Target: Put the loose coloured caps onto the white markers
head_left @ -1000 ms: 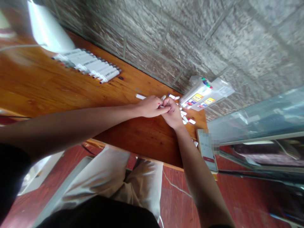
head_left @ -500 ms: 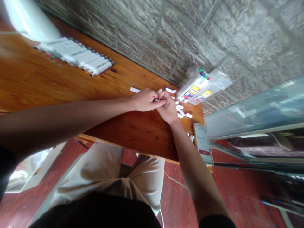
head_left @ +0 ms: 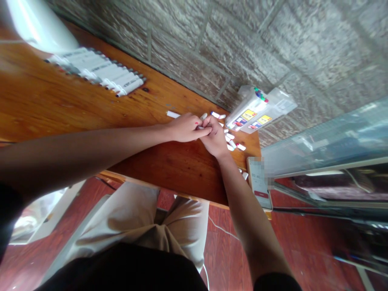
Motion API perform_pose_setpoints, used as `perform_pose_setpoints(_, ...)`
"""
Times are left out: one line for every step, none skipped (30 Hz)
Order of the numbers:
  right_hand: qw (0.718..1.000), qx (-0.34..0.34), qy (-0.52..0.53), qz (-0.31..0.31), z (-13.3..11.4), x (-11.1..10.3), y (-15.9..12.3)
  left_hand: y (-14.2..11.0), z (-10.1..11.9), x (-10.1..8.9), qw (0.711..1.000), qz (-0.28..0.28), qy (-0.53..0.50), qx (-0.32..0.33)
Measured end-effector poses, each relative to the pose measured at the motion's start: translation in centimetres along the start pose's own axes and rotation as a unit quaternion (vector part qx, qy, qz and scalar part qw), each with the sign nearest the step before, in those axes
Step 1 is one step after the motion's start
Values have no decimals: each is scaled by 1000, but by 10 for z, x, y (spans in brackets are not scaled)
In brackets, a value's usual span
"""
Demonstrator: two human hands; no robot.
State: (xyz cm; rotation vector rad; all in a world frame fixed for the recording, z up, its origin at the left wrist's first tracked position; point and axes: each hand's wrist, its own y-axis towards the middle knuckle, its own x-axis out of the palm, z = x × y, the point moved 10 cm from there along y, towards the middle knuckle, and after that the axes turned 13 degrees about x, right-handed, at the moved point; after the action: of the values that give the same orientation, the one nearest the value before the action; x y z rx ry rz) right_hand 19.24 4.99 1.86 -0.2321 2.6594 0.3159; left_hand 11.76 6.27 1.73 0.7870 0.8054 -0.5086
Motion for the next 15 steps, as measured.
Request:
perform_pose_setpoints(1000, 1, -2, 0, 0, 0, 0, 0, 0, 0, 1000, 0, 1, 0)
perform_pose_setpoints(1000, 2, -2, -1, 1, 0, 0, 0, 0, 0, 1000, -1, 2, 0)
perform_pose_setpoints(1000, 4, -1, -2, 1, 0, 0, 0, 0, 0, 1000, -1, 3, 0)
perform_pose_setpoints(1000, 5, -1, -4, 1, 0, 0, 0, 0, 0, 1000, -1, 4, 0)
perform_pose_setpoints(1000, 5, -2, -5, 1, 0, 0, 0, 0, 0, 1000, 0, 4, 1)
perform_pose_setpoints(1000, 3, -4, -5, 1, 0, 0, 1, 1, 0, 1000, 1, 4, 2)
perform_pose_setpoints(1000, 0, -7, -4, 1, 0, 0, 1, 1, 0, 1000, 0, 3, 3)
perform_pose_setpoints(1000, -4, -10, -4, 1, 0, 0, 1, 1, 0, 1000, 0, 3, 3)
perform_pose_setpoints(1000, -7, -11, -5, 1, 0, 0, 1, 1, 0, 1000, -1, 2, 2)
perform_pose_setpoints(1000, -9, -12, -5, 1, 0, 0, 1, 1, 1, 1000, -3, 1, 0)
perform_pose_setpoints(1000, -11, -15, -5, 1, 0, 0, 1, 0, 1, 1000, -3, 0, -3)
perform_pose_setpoints(1000, -14, -20, -3, 1, 0, 0, 0, 0, 0, 1000, -3, -1, -7)
perform_pose_setpoints(999, -17, -27, -1, 1, 0, 0, 0, 0, 0, 1000, -4, -3, -10)
perform_pose_setpoints(999, -19, -35, 1, 1, 0, 0, 0, 0, 0, 1000, -5, -4, -12)
perform_pose_setpoints(999, -21, -43, 3, 1, -1, 0, 0, 0, 0, 1000, -7, -5, -13)
